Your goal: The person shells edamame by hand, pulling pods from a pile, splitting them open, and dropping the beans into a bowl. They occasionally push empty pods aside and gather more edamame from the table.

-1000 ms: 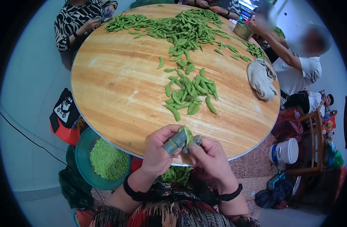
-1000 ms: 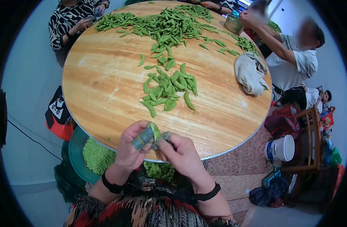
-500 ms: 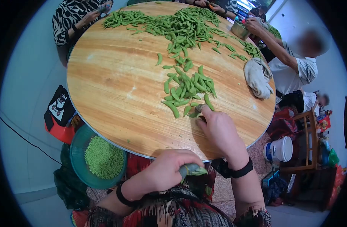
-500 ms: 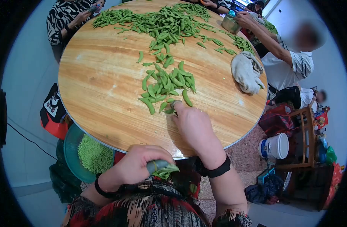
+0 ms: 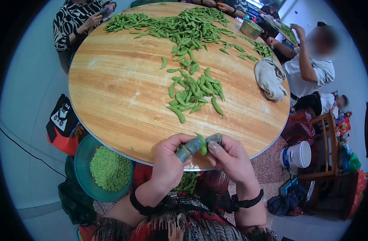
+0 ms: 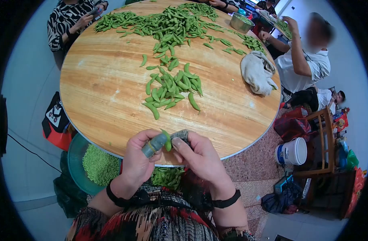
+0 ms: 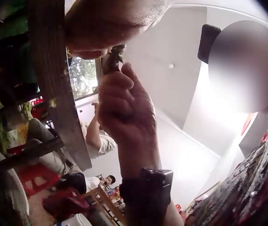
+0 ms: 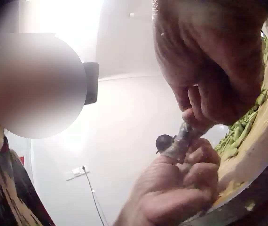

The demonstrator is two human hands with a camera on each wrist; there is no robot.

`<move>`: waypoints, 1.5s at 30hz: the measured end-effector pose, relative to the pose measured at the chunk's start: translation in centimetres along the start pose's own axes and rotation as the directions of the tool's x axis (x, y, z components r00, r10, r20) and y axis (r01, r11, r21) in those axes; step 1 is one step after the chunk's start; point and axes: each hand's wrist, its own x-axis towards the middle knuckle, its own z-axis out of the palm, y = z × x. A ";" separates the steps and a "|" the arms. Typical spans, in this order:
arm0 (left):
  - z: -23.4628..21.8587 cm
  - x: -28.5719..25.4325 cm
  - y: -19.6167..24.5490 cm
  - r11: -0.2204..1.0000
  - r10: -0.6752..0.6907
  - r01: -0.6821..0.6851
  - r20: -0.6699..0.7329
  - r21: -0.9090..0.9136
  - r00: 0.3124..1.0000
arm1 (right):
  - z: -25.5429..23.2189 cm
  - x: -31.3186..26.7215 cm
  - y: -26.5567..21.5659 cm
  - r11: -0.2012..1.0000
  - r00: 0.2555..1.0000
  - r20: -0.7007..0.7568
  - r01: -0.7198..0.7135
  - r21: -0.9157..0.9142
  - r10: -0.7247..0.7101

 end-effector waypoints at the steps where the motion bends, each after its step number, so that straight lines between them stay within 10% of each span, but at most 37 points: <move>1: -0.3 0.1 0.0 0.999 0.020 -0.019 0.028 -0.043 0.999 | 0.1 -0.4 -0.4 0.990 0.994 0.039 -0.105 0.094 0.101; 5: 0.4 0.1 -0.4 0.988 0.149 -0.144 -0.088 0.060 0.985 | -0.1 -0.9 1.0 0.925 0.961 0.245 -0.202 0.320 0.126; 18: -0.4 0.4 -1.5 0.817 0.463 -0.425 -0.003 0.389 0.886 | 0.9 -0.9 1.1 0.931 0.978 0.158 -0.178 0.318 0.133; 21: 0.7 0.2 -0.8 0.846 0.414 -0.348 -0.086 0.405 0.906 | 0.9 -0.7 1.6 0.998 0.995 0.082 -0.061 0.025 0.059; 24: 0.3 0.2 0.9 0.977 0.070 -0.064 -0.022 0.203 0.997 | 1.2 -0.5 1.8 0.981 0.992 -0.005 0.126 -0.146 -0.128; 26: -0.7 0.7 1.2 0.966 -0.133 0.181 0.246 -0.183 0.960 | 0.9 -0.5 1.8 0.907 0.972 0.146 -0.224 0.356 0.183; 30: -0.8 0.6 1.4 0.943 -0.183 0.248 0.274 -0.224 0.944 | 1.0 -0.3 1.2 0.785 0.934 0.255 -0.351 0.511 0.251; 32: 0.7 0.2 1.4 0.994 -0.109 0.108 0.052 0.016 0.993 | 1.5 0.1 2.4 0.991 0.995 0.055 -0.087 0.104 0.081; 36: 0.6 0.6 -0.2 0.888 0.235 -0.242 0.068 0.391 0.970 | 2.0 0.9 3.4 0.992 0.989 -0.079 0.125 -0.012 -0.126; 39: -0.2 0.8 0.5 0.929 0.218 -0.227 0.063 0.293 0.974 | 1.1 1.5 2.3 0.833 0.981 0.130 -0.190 0.520 0.143; 43: -1.6 0.5 2.1 0.994 0.066 -0.069 0.044 0.080 0.997 | -0.7 2.9 0.7 0.991 0.949 0.290 -0.131 -0.002 0.126; 45: -2.6 0.5 2.3 0.960 0.133 -0.143 0.056 0.240 0.990 | -1.1 4.8 -0.5 0.716 0.993 0.050 0.112 -0.689 -0.106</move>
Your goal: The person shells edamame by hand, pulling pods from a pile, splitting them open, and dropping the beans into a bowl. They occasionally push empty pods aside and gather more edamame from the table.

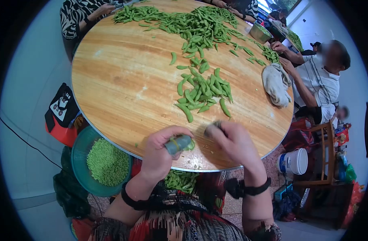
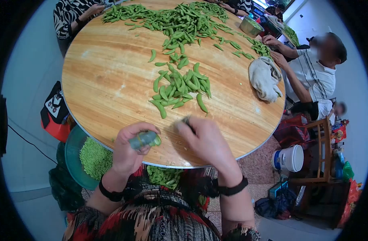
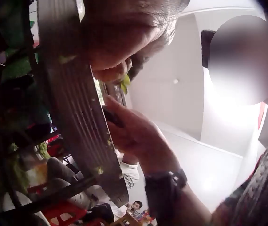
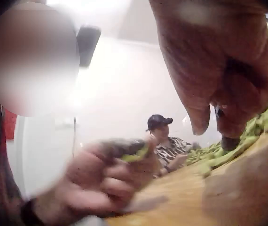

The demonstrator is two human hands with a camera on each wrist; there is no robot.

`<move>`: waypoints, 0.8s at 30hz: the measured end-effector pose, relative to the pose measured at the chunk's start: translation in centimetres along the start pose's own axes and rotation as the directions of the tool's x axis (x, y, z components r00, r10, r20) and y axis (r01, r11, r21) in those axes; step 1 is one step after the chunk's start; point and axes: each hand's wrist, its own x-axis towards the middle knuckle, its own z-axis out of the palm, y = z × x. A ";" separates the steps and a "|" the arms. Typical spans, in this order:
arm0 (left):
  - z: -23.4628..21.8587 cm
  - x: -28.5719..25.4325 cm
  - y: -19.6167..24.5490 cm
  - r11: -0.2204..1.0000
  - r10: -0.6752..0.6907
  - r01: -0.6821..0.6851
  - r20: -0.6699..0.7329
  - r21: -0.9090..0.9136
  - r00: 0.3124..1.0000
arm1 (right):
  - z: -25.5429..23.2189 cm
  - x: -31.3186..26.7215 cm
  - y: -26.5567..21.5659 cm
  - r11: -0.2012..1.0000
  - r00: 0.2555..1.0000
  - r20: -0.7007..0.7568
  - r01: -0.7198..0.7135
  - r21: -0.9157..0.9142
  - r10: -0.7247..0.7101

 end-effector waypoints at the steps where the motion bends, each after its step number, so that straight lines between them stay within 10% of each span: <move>1: 0.5 0.0 0.1 0.943 0.065 -0.076 0.044 0.323 0.997 | 0.0 1.3 -0.2 1.000 1.000 0.000 -0.001 -0.003 0.001; 3: 1.7 -0.5 0.7 0.889 0.072 -0.152 0.195 0.431 0.978 | 0.7 3.6 -0.6 0.868 0.965 -0.239 -0.027 -0.496 -0.106; 5: 1.9 -0.8 0.7 0.831 0.022 -0.227 0.379 0.507 0.925 | 1.2 4.5 -0.2 0.842 0.972 -0.208 -0.020 -0.540 -0.110; 10: 1.7 -0.7 1.5 0.946 -0.107 0.026 0.235 0.323 0.966 | 0.8 3.5 0.9 0.820 0.988 -0.135 -0.011 -0.573 -0.080; 13: 1.8 -0.3 1.1 0.990 -0.129 0.125 0.057 0.071 0.990 | 0.5 1.8 1.8 0.995 0.986 -0.168 -0.009 -0.096 -0.007; 16: 2.6 0.0 0.1 0.956 -0.190 0.187 0.008 -0.228 0.982 | 1.5 0.1 1.8 0.915 0.980 -0.171 -0.028 0.403 0.106; 24: 3.1 -0.3 -1.5 0.837 -0.208 0.138 -0.075 -0.530 0.975 | 3.8 -3.7 -1.4 0.826 0.971 -0.239 0.147 0.544 -0.015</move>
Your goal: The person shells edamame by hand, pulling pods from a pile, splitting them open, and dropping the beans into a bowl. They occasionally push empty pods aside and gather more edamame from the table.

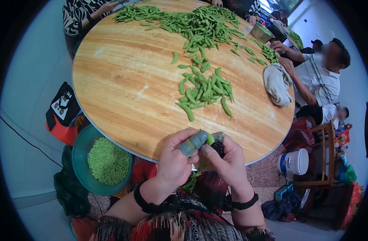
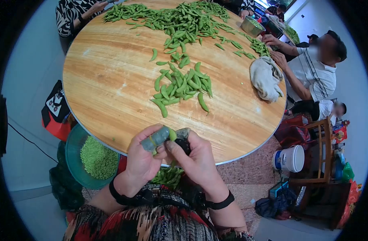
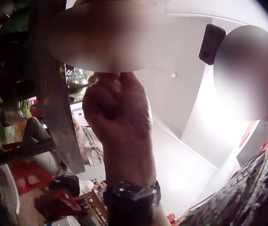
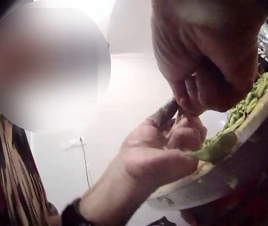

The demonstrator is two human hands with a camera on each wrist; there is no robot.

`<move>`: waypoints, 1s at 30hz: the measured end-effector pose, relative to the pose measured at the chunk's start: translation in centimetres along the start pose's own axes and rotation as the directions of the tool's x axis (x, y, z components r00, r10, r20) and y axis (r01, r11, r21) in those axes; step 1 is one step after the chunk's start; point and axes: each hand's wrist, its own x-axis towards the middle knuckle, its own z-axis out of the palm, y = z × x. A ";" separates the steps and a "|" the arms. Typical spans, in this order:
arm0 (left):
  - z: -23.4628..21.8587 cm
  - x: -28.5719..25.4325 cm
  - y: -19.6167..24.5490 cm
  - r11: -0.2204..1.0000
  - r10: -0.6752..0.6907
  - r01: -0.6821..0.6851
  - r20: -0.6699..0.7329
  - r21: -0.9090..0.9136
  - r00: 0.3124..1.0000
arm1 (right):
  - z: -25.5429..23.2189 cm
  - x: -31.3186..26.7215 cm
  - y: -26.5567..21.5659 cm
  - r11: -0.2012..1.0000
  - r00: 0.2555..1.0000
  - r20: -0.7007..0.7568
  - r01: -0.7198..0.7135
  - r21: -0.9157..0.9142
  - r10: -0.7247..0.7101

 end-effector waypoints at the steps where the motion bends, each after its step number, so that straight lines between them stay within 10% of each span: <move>1: -0.6 0.1 0.2 0.997 0.060 -0.063 0.093 0.034 0.994 | -0.5 -0.1 -0.5 0.986 0.990 0.042 -0.139 0.092 0.136; 7: 0.1 0.1 0.8 0.920 0.166 -0.202 0.133 0.336 0.977 | -2.1 -0.4 0.0 0.836 0.889 0.372 -0.406 0.370 0.267; 20: 0.5 0.0 1.0 0.870 0.120 -0.180 0.157 0.460 0.980 | -2.1 -0.8 0.7 0.878 0.908 0.312 -0.374 0.300 0.280; 25: -0.9 0.0 2.3 0.979 -0.178 0.136 0.310 0.152 0.934 | -1.7 -1.1 0.5 0.371 0.769 0.562 -0.639 0.673 0.305; 27: -0.6 0.0 1.8 0.976 -0.215 0.188 0.314 0.112 0.925 | -1.5 -1.0 0.7 0.507 0.820 0.470 -0.571 0.646 0.325; 29: 0.6 -0.5 0.4 0.812 0.172 -0.260 0.212 0.522 0.962 | -0.9 -0.9 1.1 0.631 0.866 0.379 -0.499 0.595 0.328; 30: 0.5 -0.7 0.3 0.813 0.172 -0.261 0.213 0.521 0.962 | -0.2 -1.0 1.4 0.860 0.946 0.195 -0.319 0.399 0.260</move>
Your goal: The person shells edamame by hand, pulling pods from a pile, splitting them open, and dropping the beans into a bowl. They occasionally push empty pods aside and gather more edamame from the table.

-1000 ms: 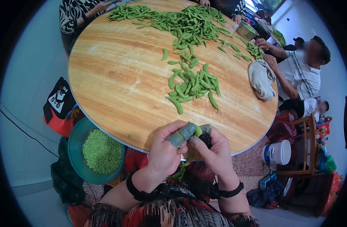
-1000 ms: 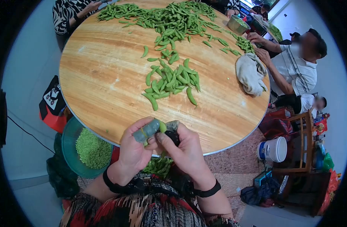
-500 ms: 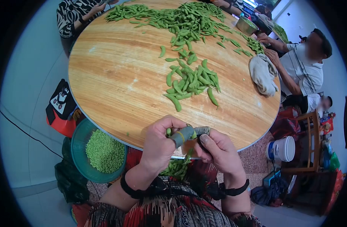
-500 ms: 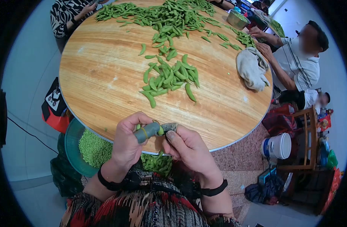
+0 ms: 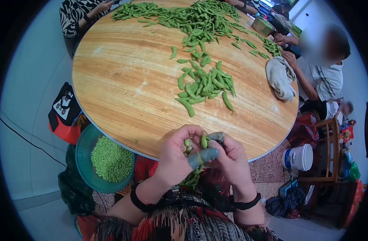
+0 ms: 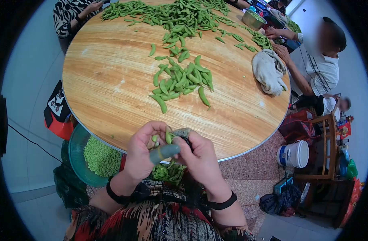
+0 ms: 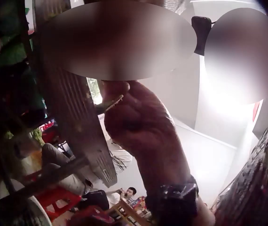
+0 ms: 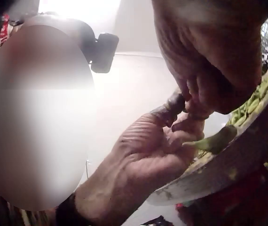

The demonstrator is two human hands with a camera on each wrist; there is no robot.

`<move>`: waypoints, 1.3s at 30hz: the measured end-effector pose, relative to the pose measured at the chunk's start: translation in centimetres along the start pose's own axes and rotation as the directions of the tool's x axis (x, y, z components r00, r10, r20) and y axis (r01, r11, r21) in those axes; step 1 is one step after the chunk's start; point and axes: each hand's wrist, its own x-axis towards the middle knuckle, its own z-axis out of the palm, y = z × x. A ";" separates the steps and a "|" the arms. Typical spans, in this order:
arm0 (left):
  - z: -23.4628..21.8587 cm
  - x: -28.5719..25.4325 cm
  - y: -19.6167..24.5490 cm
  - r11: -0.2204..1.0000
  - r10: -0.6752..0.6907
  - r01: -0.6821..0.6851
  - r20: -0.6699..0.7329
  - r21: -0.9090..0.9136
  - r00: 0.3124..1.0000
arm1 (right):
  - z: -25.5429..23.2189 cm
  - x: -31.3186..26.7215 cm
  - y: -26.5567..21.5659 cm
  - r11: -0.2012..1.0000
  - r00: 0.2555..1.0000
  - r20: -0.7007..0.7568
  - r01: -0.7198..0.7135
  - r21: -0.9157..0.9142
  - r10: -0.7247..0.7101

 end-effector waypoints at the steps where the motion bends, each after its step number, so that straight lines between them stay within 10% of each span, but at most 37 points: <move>1: 0.0 -0.2 0.0 0.998 0.016 -0.013 -0.051 0.059 0.999 | 0.3 0.1 0.3 0.938 0.977 -0.087 0.157 -0.309 -0.192; 5: -1.7 -0.2 -0.3 0.988 0.026 -0.008 -0.115 0.157 0.993 | -0.8 1.4 -2.1 0.972 0.996 0.043 -0.063 -0.226 0.075; 8: -2.8 -0.1 0.0 0.995 -0.020 0.032 -0.131 0.092 0.991 | -1.3 5.0 -3.5 0.554 0.938 0.117 0.290 -0.780 -0.326; 10: -2.9 -0.2 0.2 0.998 -0.040 0.044 -0.087 0.037 0.995 | -1.7 7.5 -4.0 0.152 0.905 0.158 0.234 -0.960 -0.394; 13: -2.9 -0.4 0.6 0.980 -0.127 0.116 0.055 0.164 0.990 | -1.9 8.8 -4.0 -0.039 0.934 0.210 0.208 -0.977 -0.288; 15: -3.3 -0.3 0.0 0.810 0.201 -0.329 0.298 0.486 0.933 | -1.8 8.3 -4.4 -0.083 0.945 0.200 0.185 -0.979 -0.258; 19: -2.9 -0.4 0.8 0.819 0.133 -0.323 0.390 0.474 0.911 | -2.0 8.4 -4.4 -0.053 0.954 0.135 0.125 -0.991 -0.269; 22: -2.1 -0.6 1.0 0.921 -0.119 0.044 0.173 0.388 0.978 | -1.8 8.6 -4.3 -0.142 0.968 0.162 0.136 -0.981 -0.191; 36: -2.6 0.4 2.7 0.978 -0.116 0.057 -0.298 -0.199 0.948 | 0.1 6.1 -2.1 0.111 0.885 0.168 0.238 -0.965 -0.433; 38: -2.8 0.6 2.8 0.858 -0.281 0.256 0.009 -0.445 0.960 | -0.5 4.3 -3.5 0.894 0.984 0.158 0.002 -0.449 0.077; 39: -3.0 0.6 2.7 0.859 -0.279 0.252 0.005 -0.446 0.960 | -0.3 3.4 -4.0 0.976 0.956 0.231 -0.149 -0.156 0.183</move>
